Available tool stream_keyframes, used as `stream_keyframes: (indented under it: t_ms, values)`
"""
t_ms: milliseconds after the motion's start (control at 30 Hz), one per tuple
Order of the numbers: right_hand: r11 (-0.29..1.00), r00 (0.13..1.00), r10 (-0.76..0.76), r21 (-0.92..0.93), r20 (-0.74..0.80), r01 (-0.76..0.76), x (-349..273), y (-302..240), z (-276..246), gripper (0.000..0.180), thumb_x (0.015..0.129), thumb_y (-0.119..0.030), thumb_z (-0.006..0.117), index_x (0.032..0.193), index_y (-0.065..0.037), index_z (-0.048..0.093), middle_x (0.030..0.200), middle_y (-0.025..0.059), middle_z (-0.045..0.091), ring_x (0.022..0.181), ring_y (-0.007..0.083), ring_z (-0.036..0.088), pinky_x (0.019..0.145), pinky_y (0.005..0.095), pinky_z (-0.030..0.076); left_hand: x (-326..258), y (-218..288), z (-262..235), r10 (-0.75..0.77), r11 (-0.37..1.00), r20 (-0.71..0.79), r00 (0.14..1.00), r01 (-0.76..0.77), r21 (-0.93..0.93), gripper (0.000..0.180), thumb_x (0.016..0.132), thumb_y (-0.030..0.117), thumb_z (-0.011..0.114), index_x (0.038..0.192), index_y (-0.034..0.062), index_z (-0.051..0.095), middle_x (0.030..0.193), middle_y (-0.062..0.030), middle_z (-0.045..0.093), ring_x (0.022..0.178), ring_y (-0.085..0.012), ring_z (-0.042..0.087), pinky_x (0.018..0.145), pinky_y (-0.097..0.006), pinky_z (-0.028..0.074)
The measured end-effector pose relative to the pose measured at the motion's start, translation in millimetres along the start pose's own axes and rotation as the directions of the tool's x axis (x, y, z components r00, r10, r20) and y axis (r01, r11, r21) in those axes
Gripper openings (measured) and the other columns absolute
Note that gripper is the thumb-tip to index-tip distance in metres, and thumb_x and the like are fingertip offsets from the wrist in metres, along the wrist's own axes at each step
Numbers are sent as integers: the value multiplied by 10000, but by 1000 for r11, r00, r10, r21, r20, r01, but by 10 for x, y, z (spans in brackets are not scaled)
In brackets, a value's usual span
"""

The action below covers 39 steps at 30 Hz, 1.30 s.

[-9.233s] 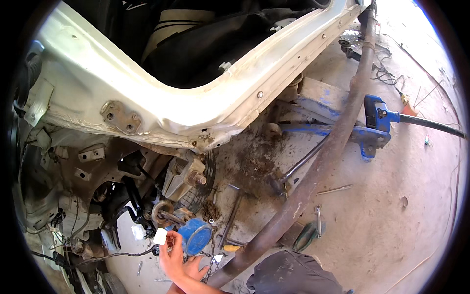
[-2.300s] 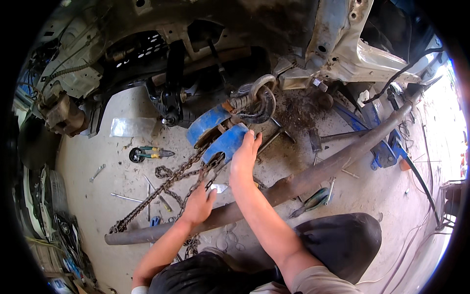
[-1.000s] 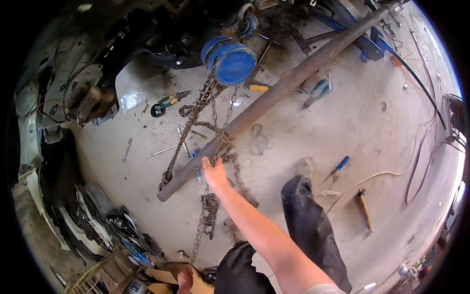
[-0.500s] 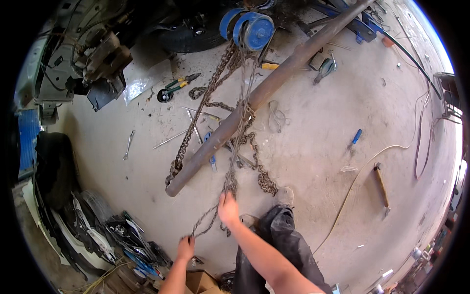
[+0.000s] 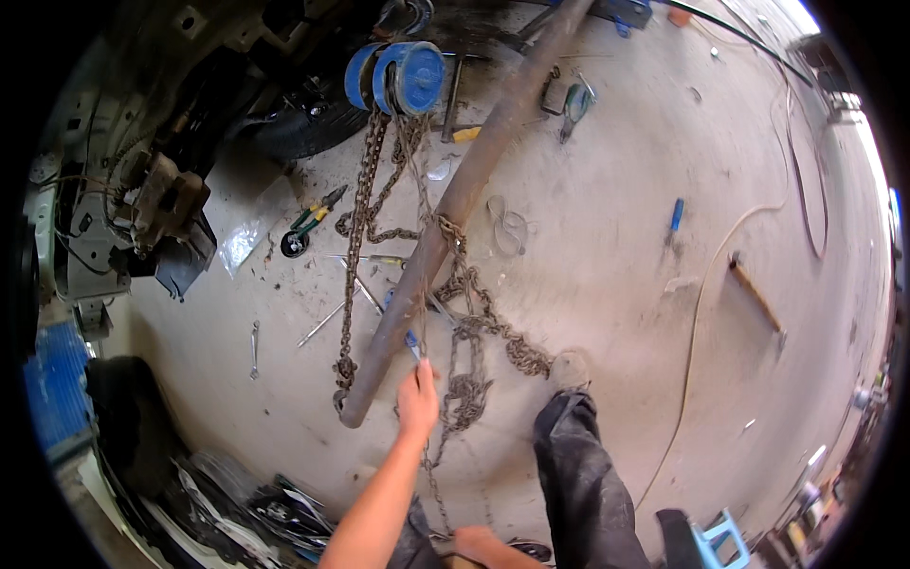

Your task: The person works on a white car in a garage, using a chain puller and metal bar to straighten the undercarriage. They attach chains to the car frame, pull the chain to apply tension, and use a hammer to adjust the frame. The person also retrieves a long metal bar from a shelf and places it inside the car.

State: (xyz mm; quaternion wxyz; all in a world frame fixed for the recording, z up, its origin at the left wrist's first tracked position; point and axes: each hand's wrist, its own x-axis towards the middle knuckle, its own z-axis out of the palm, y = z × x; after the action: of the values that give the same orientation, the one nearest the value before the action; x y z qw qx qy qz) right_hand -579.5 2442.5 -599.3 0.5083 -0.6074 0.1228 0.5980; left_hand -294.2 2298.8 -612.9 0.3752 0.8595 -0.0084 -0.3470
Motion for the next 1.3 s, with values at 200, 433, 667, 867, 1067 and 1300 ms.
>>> stream_keyframes:
  t_ms: [200,433,667,867,1067,1300]
  values:
    - [723,702,360,659,-615,208,984,234,-1195,389,874,-283,470,1142,-17,564,1046,174,625,995,278,596,809,357,474,-1313,-1104,-421,16,983,123,992,-39,181,447,953,315,382,715,-38,518,657,-249,523,616,-408,500,572,-453,382]
    - [-135,591,224,576,-775,806,60,-1087,-3528,471,942,-460,374,1035,-30,542,869,103,648,784,209,608,636,339,453,-3209,-2374,-862,-573,736,493,655,147,661,626,927,448,313,1361,-3,289,1232,-277,474,1039,-431,521,898,-475,407]
    - [756,318,279,411,-906,509,201,-1258,-2367,305,938,-300,398,927,-4,472,725,278,570,714,477,544,646,528,422,-2807,-3196,-873,-380,841,643,665,-41,540,400,932,345,353,921,23,589,980,-275,586,915,-404,567,795,-494,445]
    - [851,732,200,486,-652,200,269,-975,-358,318,922,-320,391,915,-31,526,808,274,596,789,443,571,725,500,457,-243,-1729,-671,-331,939,268,905,287,189,505,938,417,354,1046,-13,596,944,-184,644,921,-270,611,821,-387,447]
    - [960,980,-60,260,-189,108,15,-960,665,423,864,-384,432,893,-20,645,876,237,630,838,372,614,776,457,479,13,-160,-334,-285,903,199,938,332,-271,527,952,426,344,841,-12,616,754,-85,612,712,-184,568,656,-314,435]
    - [999,946,31,-13,-324,-37,700,116,-203,370,786,-308,509,1007,-35,623,960,212,634,947,320,608,857,425,467,-1450,-845,-709,59,979,115,992,-80,189,442,949,315,382,724,-24,555,642,-208,562,627,-374,561,582,-434,417]
